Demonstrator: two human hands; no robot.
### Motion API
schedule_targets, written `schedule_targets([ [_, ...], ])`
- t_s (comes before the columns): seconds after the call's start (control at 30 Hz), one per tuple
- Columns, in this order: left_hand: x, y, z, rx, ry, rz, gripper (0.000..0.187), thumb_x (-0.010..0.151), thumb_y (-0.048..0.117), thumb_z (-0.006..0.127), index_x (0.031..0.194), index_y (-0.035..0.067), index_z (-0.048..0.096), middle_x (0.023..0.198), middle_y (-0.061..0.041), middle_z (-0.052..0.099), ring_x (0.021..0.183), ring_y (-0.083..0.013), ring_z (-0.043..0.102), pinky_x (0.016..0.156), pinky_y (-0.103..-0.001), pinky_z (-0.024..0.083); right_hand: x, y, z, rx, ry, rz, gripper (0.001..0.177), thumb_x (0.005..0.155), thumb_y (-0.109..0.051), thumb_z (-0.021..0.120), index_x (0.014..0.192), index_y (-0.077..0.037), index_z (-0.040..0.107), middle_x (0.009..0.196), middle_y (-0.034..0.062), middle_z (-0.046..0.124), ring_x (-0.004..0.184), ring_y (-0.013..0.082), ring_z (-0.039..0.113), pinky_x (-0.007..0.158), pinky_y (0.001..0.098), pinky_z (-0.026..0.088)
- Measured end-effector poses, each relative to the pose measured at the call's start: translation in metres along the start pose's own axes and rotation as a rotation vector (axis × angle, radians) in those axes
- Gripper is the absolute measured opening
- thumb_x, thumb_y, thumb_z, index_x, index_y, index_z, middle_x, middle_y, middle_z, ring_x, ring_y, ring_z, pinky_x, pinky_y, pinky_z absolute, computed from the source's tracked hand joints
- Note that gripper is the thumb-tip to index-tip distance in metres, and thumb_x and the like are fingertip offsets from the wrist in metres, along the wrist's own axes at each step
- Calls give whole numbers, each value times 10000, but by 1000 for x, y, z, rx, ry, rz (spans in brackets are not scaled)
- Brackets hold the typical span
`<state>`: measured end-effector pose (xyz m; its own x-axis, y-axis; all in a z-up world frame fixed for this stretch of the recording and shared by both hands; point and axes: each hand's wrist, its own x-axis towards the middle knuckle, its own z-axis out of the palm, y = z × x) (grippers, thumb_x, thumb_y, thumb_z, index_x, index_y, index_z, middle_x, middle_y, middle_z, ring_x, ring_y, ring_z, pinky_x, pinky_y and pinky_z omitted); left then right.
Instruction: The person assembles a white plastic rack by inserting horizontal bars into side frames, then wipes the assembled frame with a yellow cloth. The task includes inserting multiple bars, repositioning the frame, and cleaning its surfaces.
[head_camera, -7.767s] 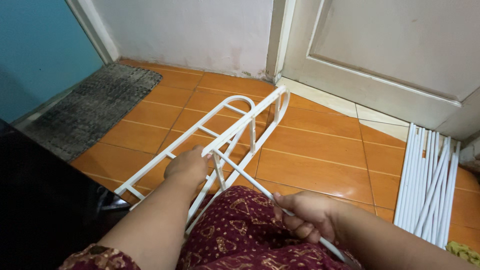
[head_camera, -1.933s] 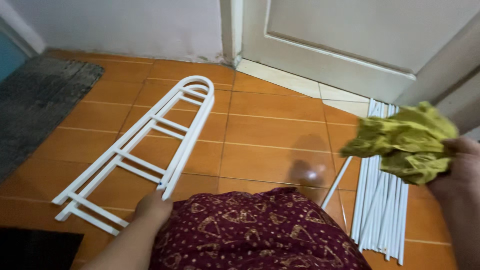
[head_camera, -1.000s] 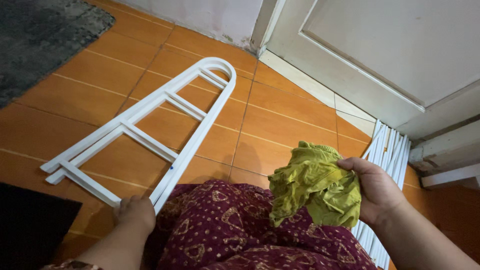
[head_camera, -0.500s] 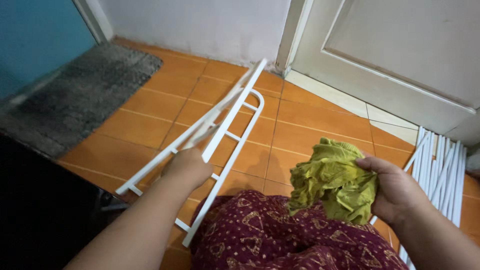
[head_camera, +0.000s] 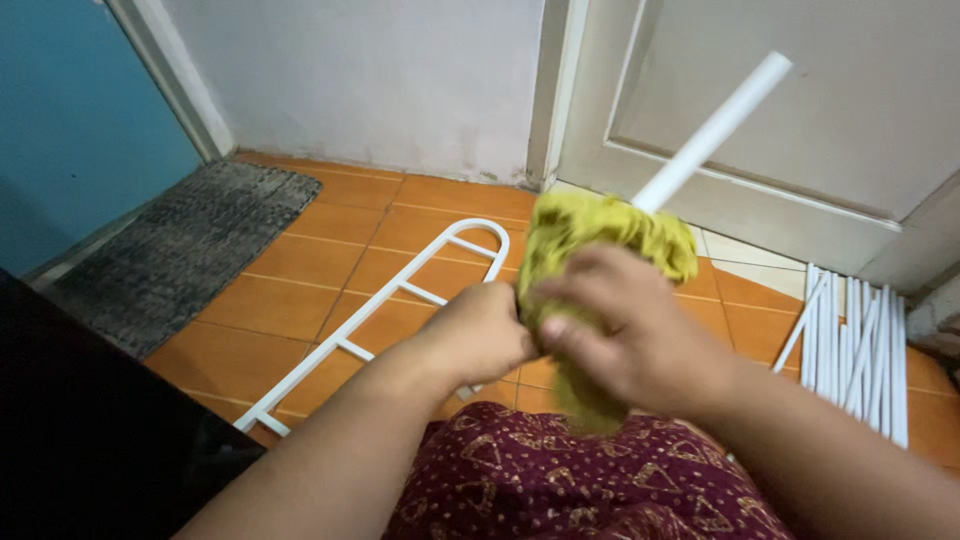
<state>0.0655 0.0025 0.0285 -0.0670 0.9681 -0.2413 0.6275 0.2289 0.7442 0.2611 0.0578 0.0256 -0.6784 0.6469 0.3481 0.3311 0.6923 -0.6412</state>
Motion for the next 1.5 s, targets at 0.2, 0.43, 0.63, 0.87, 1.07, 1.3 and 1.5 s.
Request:
schedule_targets([
  [0.2,-17,-11,12,-26,-132,149,279,749,223,761,964,46,732,733,-59,710,645,-151,654,586,-332,508,-10,35,-3,-615,146,-471,458,1026,-480,432,1174,-112,663,1181,166,652,1168,322,612,1104,527,322],
  [0.43,-30,-9,1,-179,-167,153,360,740,197,768,1074,63,750,836,-26,759,752,-123,686,692,-285,540,-2,101,-63,-843,286,-460,524,1032,-493,358,1178,-94,665,1159,149,681,1170,307,625,1201,506,322],
  [0.63,-37,-14,-27,-19,-177,141,367,705,184,782,1062,98,790,864,-31,796,781,-118,718,741,-285,552,-16,144,-134,-955,354,-109,499,1124,-474,352,1239,-100,663,1004,107,688,1064,286,643,1240,493,350],
  [0.87,-36,-24,-29,59,-237,47,304,703,178,791,991,80,790,870,-65,808,785,-150,740,742,-327,570,-42,139,-113,-903,176,192,505,999,-547,343,1067,-181,684,885,88,732,842,277,693,916,475,498],
  [1.07,-26,13,0,569,-55,127,482,863,560,668,1067,124,691,971,-96,723,919,-288,696,793,-472,543,-26,78,-75,-808,95,219,493,990,-564,373,983,-182,684,837,65,755,750,224,710,919,456,514],
  [1.3,-24,22,31,593,97,175,524,936,639,528,1016,144,680,950,-108,702,955,-334,685,819,-515,534,-16,50,-38,-851,185,-167,550,921,-642,452,1005,-147,679,920,64,732,898,249,694,926,464,491],
  [1.5,-18,-7,6,620,211,272,532,877,658,588,861,138,696,909,-77,723,881,-317,690,787,-495,540,-33,113,-80,-1005,118,117,592,920,-671,439,1062,-158,697,964,95,724,911,247,677,945,464,484],
])
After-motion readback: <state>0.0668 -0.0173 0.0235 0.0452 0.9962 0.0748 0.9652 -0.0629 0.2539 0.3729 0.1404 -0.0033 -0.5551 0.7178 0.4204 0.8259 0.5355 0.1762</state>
